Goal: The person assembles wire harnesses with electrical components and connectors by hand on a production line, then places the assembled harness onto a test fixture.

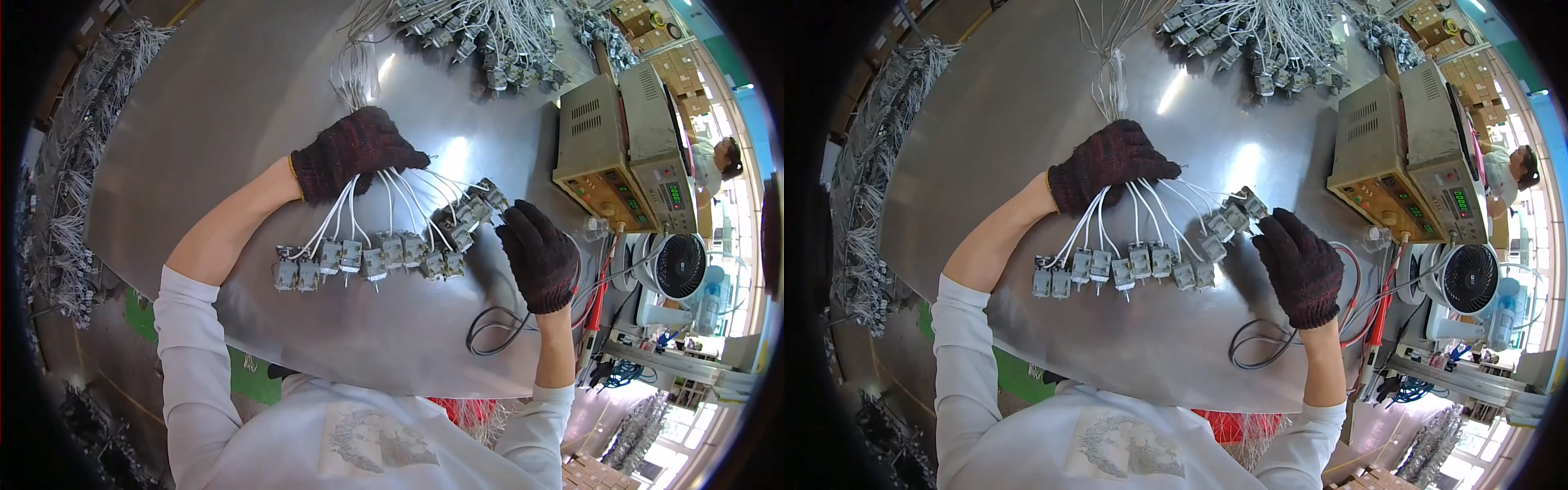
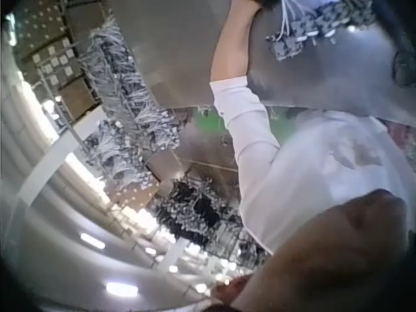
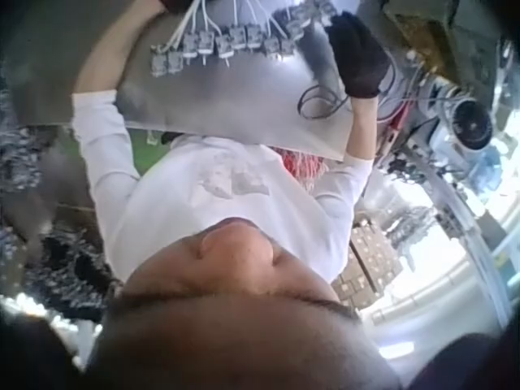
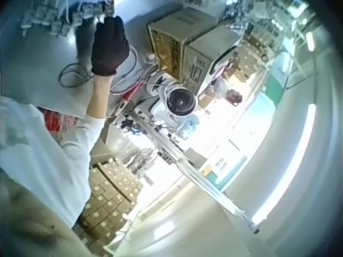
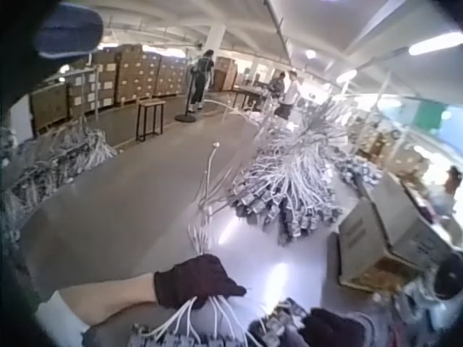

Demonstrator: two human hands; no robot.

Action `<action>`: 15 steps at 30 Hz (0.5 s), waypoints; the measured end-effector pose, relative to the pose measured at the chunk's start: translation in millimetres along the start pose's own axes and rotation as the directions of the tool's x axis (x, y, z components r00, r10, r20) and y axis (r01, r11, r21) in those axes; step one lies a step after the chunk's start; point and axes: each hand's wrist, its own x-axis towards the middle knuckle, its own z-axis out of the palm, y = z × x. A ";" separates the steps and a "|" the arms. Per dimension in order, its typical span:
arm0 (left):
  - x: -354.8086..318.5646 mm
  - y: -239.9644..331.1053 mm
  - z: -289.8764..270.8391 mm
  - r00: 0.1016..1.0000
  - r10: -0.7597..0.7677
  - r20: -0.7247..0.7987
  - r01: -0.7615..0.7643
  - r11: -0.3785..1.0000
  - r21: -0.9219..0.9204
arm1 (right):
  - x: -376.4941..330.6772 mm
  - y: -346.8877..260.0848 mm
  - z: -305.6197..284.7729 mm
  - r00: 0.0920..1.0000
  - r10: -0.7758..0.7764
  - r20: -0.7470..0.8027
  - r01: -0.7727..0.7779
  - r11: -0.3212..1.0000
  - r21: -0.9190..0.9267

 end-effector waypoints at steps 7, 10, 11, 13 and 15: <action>-4.2 -4.2 3.7 1.000 0.019 -0.010 -0.019 0.999 0.035 | -2.8 3.2 -0.4 0.992 -0.119 0.039 0.122 0.990 -0.064; -0.2 0.1 0.9 0.999 0.033 -0.034 -0.032 0.999 0.031 | -4.8 4.9 1.5 0.988 -0.152 0.022 0.154 0.986 -0.065; 1.8 1.4 1.3 0.997 0.048 -0.058 -0.046 0.999 0.026 | -4.9 2.3 -0.5 0.989 -0.149 0.024 0.150 0.986 -0.066; -1.7 -1.6 2.7 0.998 0.040 -0.047 -0.038 0.999 0.032 | -0.9 -8.4 -2.8 0.998 0.025 0.053 -0.027 0.999 0.029; -2.4 -2.1 3.4 0.999 0.035 -0.036 -0.034 0.999 0.032 | -5.1 -17.8 0.1 0.993 0.119 -0.011 -0.115 0.976 0.187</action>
